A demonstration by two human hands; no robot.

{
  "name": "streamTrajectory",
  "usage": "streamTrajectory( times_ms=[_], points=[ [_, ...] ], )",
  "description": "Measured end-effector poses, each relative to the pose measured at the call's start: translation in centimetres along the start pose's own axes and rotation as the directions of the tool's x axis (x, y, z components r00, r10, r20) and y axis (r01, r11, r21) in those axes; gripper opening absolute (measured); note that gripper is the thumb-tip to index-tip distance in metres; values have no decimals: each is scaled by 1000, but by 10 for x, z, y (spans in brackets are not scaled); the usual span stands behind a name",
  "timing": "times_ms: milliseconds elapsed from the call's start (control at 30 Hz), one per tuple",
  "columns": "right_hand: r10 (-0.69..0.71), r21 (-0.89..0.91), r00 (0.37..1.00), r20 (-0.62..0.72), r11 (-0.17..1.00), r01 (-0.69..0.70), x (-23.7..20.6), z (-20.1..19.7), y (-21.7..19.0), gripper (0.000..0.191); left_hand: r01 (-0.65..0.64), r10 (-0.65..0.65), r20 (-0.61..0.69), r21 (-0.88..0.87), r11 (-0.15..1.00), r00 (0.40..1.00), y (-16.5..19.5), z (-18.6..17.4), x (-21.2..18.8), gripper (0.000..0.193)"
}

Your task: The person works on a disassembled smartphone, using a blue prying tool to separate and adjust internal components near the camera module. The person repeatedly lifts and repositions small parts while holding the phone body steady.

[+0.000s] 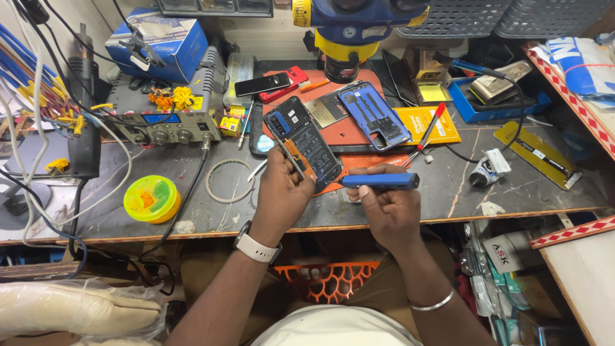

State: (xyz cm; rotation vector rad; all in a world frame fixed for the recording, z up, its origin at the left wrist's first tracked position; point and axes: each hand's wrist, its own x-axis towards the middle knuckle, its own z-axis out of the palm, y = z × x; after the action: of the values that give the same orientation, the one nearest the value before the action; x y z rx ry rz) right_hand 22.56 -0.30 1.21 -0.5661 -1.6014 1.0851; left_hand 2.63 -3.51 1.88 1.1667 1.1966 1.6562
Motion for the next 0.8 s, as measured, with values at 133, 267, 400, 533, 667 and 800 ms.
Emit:
streamTrajectory(
  times_ms=[133,267,400,533,667,800],
  points=[
    [-15,-146,1000,7,989,16,-1,1,-3,22,-6,6,7,-9,1000,1000,-1,0,1,64],
    [-35,-141,999,24,989,38,0,1,-4,23,-8,8,8,-15,1000,1000,-3,-1,1,65],
    [-41,-137,999,32,989,45,0,1,-4,24,3,-3,7,6,1000,1000,-2,0,1,64],
    [-52,-193,998,31,980,57,0,1,-5,22,0,0,13,-1,1000,1000,1,0,0,65],
    [-123,-256,990,74,957,138,-1,1,-6,21,8,-8,11,24,1000,1000,3,0,0,67],
    [-219,-288,970,105,927,240,-2,3,-7,23,2,-2,8,30,1000,1000,3,1,0,64]
  ],
)
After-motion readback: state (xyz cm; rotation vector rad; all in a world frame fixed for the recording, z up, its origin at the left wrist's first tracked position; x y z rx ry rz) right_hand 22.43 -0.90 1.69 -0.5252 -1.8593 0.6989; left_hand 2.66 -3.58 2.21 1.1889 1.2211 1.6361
